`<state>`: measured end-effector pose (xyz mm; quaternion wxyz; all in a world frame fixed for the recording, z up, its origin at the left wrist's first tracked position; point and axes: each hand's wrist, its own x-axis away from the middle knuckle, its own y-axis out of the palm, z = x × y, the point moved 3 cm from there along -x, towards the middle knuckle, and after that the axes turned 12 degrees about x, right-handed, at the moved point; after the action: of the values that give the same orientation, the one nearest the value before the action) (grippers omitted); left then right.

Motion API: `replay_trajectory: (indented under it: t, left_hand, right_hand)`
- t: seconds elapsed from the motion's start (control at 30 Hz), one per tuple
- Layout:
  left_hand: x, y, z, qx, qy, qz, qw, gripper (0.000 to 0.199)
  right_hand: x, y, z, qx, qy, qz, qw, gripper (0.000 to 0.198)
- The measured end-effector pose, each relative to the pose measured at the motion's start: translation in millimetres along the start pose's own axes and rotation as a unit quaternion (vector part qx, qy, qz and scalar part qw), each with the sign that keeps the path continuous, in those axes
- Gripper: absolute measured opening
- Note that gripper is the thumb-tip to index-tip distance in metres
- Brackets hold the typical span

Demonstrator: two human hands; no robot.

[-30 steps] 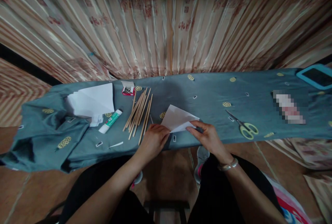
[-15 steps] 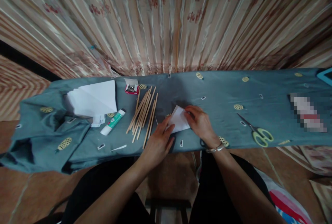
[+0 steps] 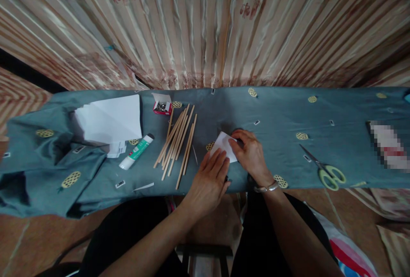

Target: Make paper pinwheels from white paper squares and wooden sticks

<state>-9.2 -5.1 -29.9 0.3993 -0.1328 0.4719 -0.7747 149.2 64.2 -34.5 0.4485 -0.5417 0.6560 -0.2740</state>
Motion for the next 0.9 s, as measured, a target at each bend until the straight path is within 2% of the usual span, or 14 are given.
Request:
replay_trajectory:
  t: [0.63, 0.9]
  left_hand:
    - [6, 14, -5, 0.013, 0.013, 0.019, 1.000, 0.060]
    - [5, 12, -4, -0.008, 0.009, 0.012, 1.000, 0.060]
  right_hand:
    - [-2, 3, 1, 0.012, 0.008, 0.004, 1.000, 0.010]
    - [-3, 4, 0, 0.009, 0.015, 0.005, 1.000, 0.009]
